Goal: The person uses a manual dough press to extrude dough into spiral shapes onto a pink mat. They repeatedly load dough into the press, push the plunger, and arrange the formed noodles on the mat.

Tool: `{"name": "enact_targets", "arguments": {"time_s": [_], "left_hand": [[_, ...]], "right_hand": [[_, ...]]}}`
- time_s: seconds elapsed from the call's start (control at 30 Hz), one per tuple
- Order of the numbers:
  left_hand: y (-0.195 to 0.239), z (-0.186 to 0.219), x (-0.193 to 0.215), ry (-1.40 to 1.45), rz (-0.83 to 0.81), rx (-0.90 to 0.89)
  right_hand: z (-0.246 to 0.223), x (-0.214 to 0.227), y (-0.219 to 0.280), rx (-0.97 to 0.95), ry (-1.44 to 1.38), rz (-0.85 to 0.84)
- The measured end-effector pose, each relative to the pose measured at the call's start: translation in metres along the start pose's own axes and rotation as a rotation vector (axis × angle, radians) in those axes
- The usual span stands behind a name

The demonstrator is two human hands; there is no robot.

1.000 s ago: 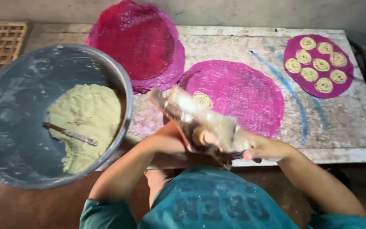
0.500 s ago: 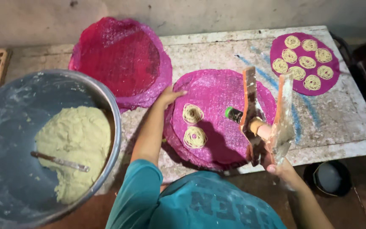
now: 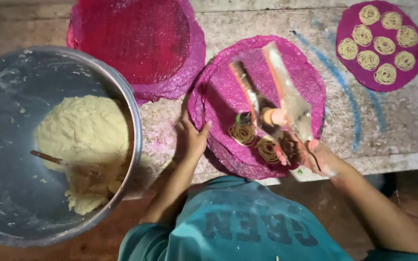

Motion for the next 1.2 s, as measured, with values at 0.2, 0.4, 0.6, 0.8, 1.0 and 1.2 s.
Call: {"name": "enact_targets", "arguments": {"time_s": [0.2,0.4,0.6,0.8,1.0,1.2], "left_hand": [[-0.056,0.099,0.015,1.733,-0.847,0.148],[-0.093,0.162,0.018,1.886,-1.006,-0.227],[-0.137,0.141,-0.025,1.937,-0.844,-0.132],[-0.143,0.107,-0.038,2.051,-0.804,-0.109],[-0.143,0.112,-0.06,2.062,-0.685,-0.076],[-0.165,0.108,-0.022,2.06,-0.78,-0.253]], "right_hand": [[-0.028,-0.088,-0.02,-0.285,0.061,-0.224],[-0.074,-0.09,-0.023,-0.551,0.349,-0.183],[-0.103,-0.064,-0.063,-0.359,0.498,-0.083],[-0.074,-0.057,-0.085,-0.351,0.62,-0.02],[-0.098,-0.041,-0.08,-0.44,0.953,0.163],[-0.094,-0.06,-0.098,-0.287,0.839,0.152]]}}
Point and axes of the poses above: each hand's wrist, its own y-axis away from the middle knuckle, its own x-axis out of the back of the hand, z = x × y, the point moved 6 cm from there along -y, towards the middle knuckle, and after that the axes turned 12 degrees about -y, right-handed, at the moved point
